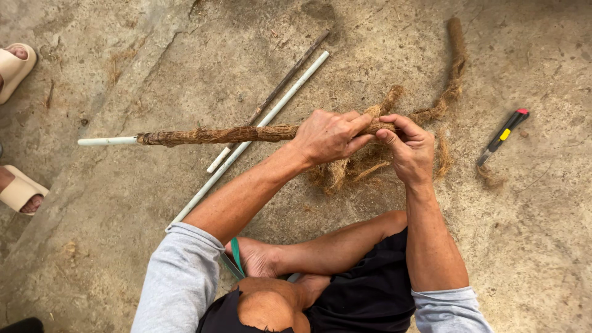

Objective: The person prepares a plant support pole by wrapping brown coconut fiber around a white plastic pipe and smoothing the material by hand.

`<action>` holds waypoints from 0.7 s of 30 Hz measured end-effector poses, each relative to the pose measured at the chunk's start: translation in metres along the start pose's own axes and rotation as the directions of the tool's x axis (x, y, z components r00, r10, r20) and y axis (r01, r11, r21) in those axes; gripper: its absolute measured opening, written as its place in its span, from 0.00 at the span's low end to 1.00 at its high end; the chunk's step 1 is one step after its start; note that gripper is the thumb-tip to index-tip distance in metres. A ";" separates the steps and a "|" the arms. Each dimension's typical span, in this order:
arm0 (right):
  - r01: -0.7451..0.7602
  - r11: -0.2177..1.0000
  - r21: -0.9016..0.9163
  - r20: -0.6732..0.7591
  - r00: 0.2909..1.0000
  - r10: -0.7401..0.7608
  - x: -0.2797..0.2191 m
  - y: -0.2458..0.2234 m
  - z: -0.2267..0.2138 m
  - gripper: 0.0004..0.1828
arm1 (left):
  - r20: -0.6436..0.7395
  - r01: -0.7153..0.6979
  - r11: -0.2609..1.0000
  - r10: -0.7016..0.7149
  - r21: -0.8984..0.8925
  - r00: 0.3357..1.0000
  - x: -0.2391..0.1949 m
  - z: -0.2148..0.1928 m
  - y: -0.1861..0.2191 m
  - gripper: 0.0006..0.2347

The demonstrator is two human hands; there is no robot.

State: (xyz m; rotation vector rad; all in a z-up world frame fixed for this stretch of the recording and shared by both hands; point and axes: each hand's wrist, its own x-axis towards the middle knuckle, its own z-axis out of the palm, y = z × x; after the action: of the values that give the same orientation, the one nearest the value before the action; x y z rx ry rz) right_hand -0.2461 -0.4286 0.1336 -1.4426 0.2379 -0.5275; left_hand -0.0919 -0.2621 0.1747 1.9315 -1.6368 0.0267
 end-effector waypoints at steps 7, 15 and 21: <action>0.017 0.893 0.450 0.023 0.999 -0.031 -0.003 0.004 0.010 0.19 | -0.038 -0.003 0.998 0.000 -0.069 0.999 -0.001 -0.004 0.010 0.14; 0.258 0.841 0.476 -0.050 0.962 -0.268 -0.005 -0.042 0.027 0.12 | -0.187 -0.154 0.988 0.153 0.009 0.970 0.018 -0.013 0.034 0.16; 0.499 0.800 0.333 0.062 0.835 -0.546 0.049 -0.139 0.035 0.07 | -0.476 -0.285 0.955 0.288 0.080 0.831 0.097 -0.047 0.052 0.22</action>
State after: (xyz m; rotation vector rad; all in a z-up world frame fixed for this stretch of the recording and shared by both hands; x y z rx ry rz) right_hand -0.2152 -0.4269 0.2821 -1.2267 -0.3763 -0.8588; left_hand -0.0993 -0.3309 0.2732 1.4982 -1.5521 0.5910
